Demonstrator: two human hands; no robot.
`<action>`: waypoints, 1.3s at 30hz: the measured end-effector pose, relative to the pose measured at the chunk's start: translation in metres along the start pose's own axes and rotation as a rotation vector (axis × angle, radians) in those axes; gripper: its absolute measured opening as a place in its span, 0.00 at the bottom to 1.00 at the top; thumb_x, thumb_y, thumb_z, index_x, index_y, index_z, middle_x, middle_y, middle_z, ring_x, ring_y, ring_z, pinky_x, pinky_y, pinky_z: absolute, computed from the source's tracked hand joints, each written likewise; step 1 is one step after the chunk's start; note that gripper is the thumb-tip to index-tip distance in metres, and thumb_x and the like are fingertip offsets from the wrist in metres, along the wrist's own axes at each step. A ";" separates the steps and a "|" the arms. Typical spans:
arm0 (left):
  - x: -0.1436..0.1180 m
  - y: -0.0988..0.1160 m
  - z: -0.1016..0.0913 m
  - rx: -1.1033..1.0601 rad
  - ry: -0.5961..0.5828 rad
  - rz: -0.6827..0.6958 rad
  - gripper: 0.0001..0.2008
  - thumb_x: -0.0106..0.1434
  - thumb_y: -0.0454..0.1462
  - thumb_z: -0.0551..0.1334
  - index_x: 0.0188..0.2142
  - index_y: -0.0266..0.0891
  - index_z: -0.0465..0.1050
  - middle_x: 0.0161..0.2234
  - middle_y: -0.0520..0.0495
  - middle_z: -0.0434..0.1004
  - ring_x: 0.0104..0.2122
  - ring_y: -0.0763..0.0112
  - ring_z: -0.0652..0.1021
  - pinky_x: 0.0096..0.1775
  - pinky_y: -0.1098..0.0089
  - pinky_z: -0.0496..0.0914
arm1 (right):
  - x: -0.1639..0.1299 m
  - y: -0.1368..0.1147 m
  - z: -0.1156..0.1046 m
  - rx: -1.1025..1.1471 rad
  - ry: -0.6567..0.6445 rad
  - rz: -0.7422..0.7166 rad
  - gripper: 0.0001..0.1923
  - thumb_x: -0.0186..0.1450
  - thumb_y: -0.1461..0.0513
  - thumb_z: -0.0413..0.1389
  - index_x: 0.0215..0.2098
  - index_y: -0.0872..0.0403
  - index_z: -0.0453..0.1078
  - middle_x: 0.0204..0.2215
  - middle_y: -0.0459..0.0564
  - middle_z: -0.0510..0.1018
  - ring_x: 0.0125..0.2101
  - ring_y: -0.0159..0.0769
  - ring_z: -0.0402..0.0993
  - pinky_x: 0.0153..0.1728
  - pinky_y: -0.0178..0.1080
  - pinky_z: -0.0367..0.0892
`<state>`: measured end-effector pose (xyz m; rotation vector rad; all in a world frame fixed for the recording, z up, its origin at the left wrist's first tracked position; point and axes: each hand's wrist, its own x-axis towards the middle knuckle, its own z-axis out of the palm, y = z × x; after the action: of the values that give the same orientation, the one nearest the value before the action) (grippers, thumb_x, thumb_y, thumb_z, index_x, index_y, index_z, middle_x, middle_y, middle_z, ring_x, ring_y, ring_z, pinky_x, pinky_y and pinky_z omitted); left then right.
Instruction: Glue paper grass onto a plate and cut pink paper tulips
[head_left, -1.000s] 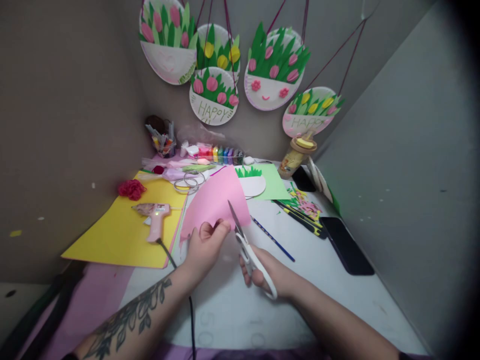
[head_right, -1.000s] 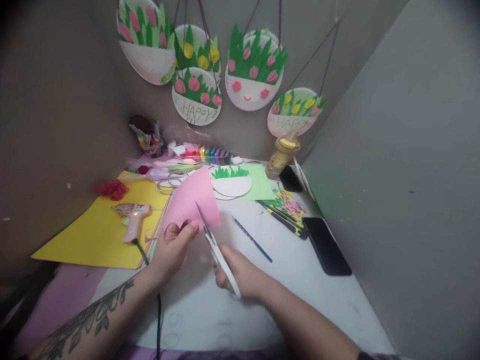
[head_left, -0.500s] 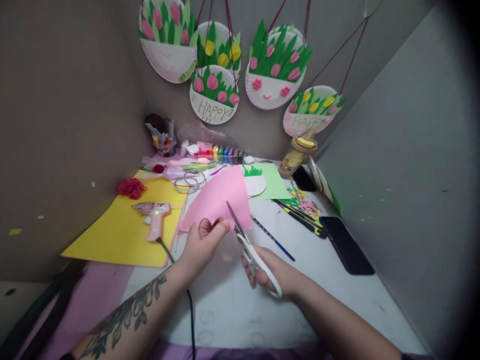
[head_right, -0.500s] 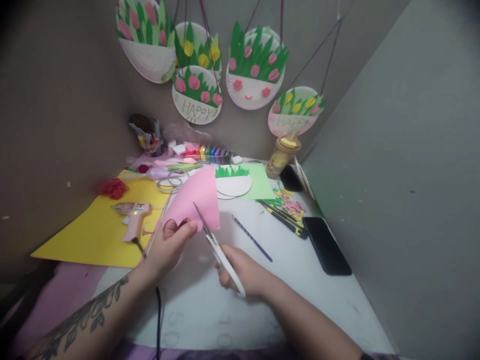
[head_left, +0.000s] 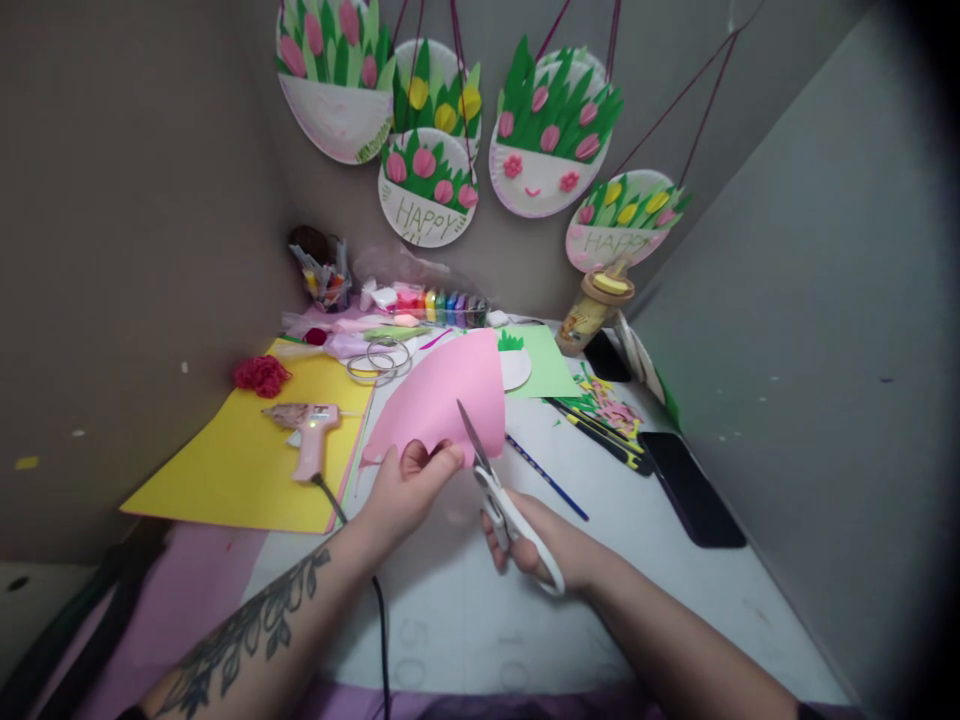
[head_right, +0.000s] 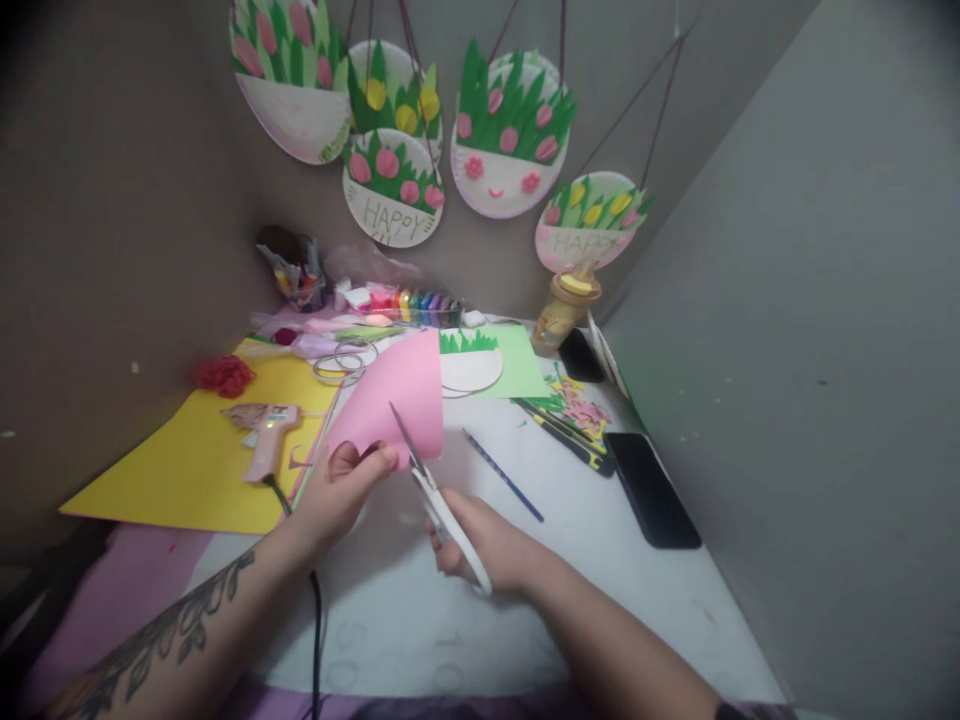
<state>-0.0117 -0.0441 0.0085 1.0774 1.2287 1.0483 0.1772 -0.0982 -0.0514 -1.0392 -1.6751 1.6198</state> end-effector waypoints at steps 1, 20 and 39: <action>0.000 0.001 0.000 0.004 0.005 0.000 0.22 0.45 0.44 0.67 0.16 0.41 0.51 0.18 0.55 0.63 0.23 0.75 0.68 0.27 0.73 0.65 | 0.000 -0.001 -0.001 -0.008 -0.006 -0.003 0.29 0.57 0.39 0.55 0.39 0.55 0.61 0.29 0.48 0.68 0.26 0.31 0.65 0.26 0.35 0.66; 0.012 0.013 -0.018 0.001 -0.352 0.155 0.15 0.53 0.38 0.62 0.19 0.41 0.55 0.19 0.54 0.68 0.23 0.77 0.67 0.29 0.75 0.62 | -0.003 -0.014 -0.012 -0.073 -0.102 0.049 0.20 0.56 0.51 0.62 0.36 0.55 0.62 0.29 0.46 0.67 0.26 0.30 0.64 0.27 0.35 0.65; 0.017 0.011 -0.020 0.032 -0.451 0.234 0.12 0.58 0.38 0.61 0.22 0.38 0.60 0.22 0.55 0.66 0.24 0.78 0.65 0.29 0.75 0.60 | -0.003 -0.014 -0.013 -0.035 -0.112 0.023 0.20 0.57 0.49 0.60 0.36 0.55 0.61 0.28 0.46 0.67 0.25 0.31 0.63 0.25 0.35 0.63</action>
<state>-0.0307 -0.0246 0.0160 1.4167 0.7719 0.8940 0.1873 -0.0932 -0.0365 -1.0043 -1.7756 1.6969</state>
